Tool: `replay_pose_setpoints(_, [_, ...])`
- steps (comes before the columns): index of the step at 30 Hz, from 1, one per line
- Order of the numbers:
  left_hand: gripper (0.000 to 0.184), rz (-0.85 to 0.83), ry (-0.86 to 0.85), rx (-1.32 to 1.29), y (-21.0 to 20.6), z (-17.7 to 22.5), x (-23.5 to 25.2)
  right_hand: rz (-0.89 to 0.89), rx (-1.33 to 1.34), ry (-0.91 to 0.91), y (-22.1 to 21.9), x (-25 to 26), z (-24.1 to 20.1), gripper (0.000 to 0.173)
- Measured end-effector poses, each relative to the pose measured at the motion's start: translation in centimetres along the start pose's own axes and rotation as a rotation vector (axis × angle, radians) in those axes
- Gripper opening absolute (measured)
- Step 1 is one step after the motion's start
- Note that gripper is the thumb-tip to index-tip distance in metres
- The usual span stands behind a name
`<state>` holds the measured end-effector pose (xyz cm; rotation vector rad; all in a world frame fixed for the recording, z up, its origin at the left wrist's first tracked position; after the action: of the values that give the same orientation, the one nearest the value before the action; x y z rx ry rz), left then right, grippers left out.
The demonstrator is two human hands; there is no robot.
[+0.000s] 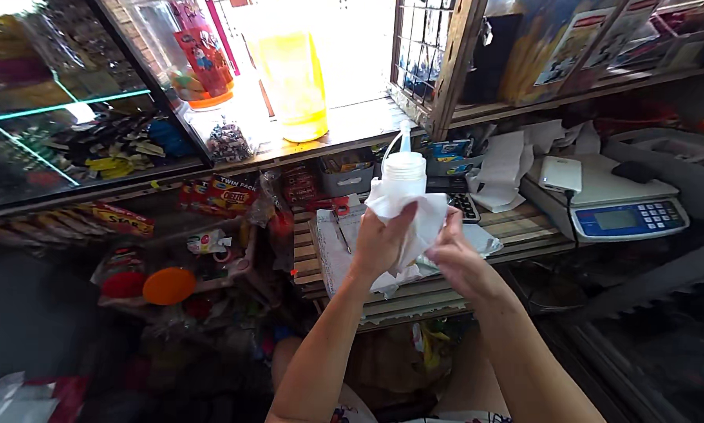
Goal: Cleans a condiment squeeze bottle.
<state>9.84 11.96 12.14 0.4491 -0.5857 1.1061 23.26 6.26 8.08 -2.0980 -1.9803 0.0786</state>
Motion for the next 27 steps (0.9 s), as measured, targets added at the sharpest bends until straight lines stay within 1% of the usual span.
replay_pose_setpoints(1, [0.038,0.001,0.033,0.006,0.0,-0.2,-0.1,0.122,-0.03,0.03,0.5,0.1,-0.6,0.074])
replay_pose_setpoints(2, [0.044,-0.002,0.08,0.005,-0.3,-0.5,-0.4,0.184,-0.085,0.068,0.7,0.2,-1.2,0.07])
replay_pose_setpoints(4, [0.048,-0.005,0.209,-0.009,-1.2,-1.0,-1.4,0.239,-0.22,0.099,0.1,0.7,-2.7,0.077])
replay_pose_setpoints(5, [0.045,-0.001,0.244,-0.042,-1.6,-1.4,-2.0,0.268,-0.243,0.08,-0.4,0.9,-3.3,0.081])
replay_pose_setpoints(7, [0.03,0.044,0.255,-0.163,-2.3,-2.2,-3.0,0.308,-0.237,0.043,-0.9,1.3,-3.9,0.083])
replay_pose_setpoints(10, [0.026,0.123,0.359,-0.404,-2.6,-3.0,-4.0,0.26,-0.248,0.095,-1.4,1.3,-4.1,0.071])
replay_pose_setpoints(12, [0.024,0.161,0.419,-0.519,-3.1,-2.9,-4.8,0.224,-0.264,0.164,-1.5,1.1,-4.3,0.067])
replay_pose_setpoints(16, [0.029,0.16,0.441,-0.483,-4.1,-2.9,-6.8,0.182,-0.167,0.308,-1.0,0.9,-4.9,0.065])
replay_pose_setpoints(18, [0.031,0.216,0.533,-0.587,-4.9,-3.3,-7.5,0.172,-0.133,0.371,-0.8,0.9,-5.2,0.067])
replay_pose_setpoints(19, [0.034,0.245,0.626,-0.684,-5.2,-3.4,-7.8,0.142,-0.133,0.396,-0.8,0.9,-5.3,0.069])
replay_pose_setpoints(20, [0.043,0.261,0.733,-0.778,-5.6,-3.4,-8.0,0.095,-0.141,0.412,-0.9,0.9,-5.4,0.071])
replay_pose_setpoints(21, [0.053,0.241,0.827,-0.854,-5.8,-3.3,-8.2,0.03,-0.164,0.419,-1.0,1.0,-5.4,0.073])
replay_pose_setpoints(23, [0.068,0.099,0.94,-0.989,-6.1,-3.4,-8.9,-0.132,-0.2,0.437,-0.9,1.3,-5.6,0.072])
replay_pose_setpoints(24, [0.07,0.012,0.959,-1.051,-6.3,-3.5,-9.4,-0.224,-0.205,0.444,-0.9,1.5,-5.6,0.068])
replay_pose_setpoints(25, [0.07,-0.049,0.969,-1.081,-6.4,-3.6,-9.8,-0.331,-0.19,0.453,-0.8,1.6,-5.7,0.058])
replay_pose_setpoints(26, [0.066,-0.057,0.979,-1.052,-6.4,-3.5,-10.1,-0.426,-0.159,0.467,-0.9,1.6,-5.8,0.051])
replay_pose_setpoints(27, [0.062,-0.023,0.983,-0.99,-6.2,-3.3,-10.3,-0.493,-0.125,0.471,-0.9,1.5,-5.8,0.046])
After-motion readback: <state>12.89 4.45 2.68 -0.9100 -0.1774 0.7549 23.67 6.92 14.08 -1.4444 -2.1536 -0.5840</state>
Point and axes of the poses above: each hand's wrist, its own x-axis towards the middle knuckle, its own y-axis out of the back of the hand, z = x × y, the point moved 5 cm from there along x, towards the middle knuckle, and after that the axes turned 10 degrees about -y, right-handed, at the moved point
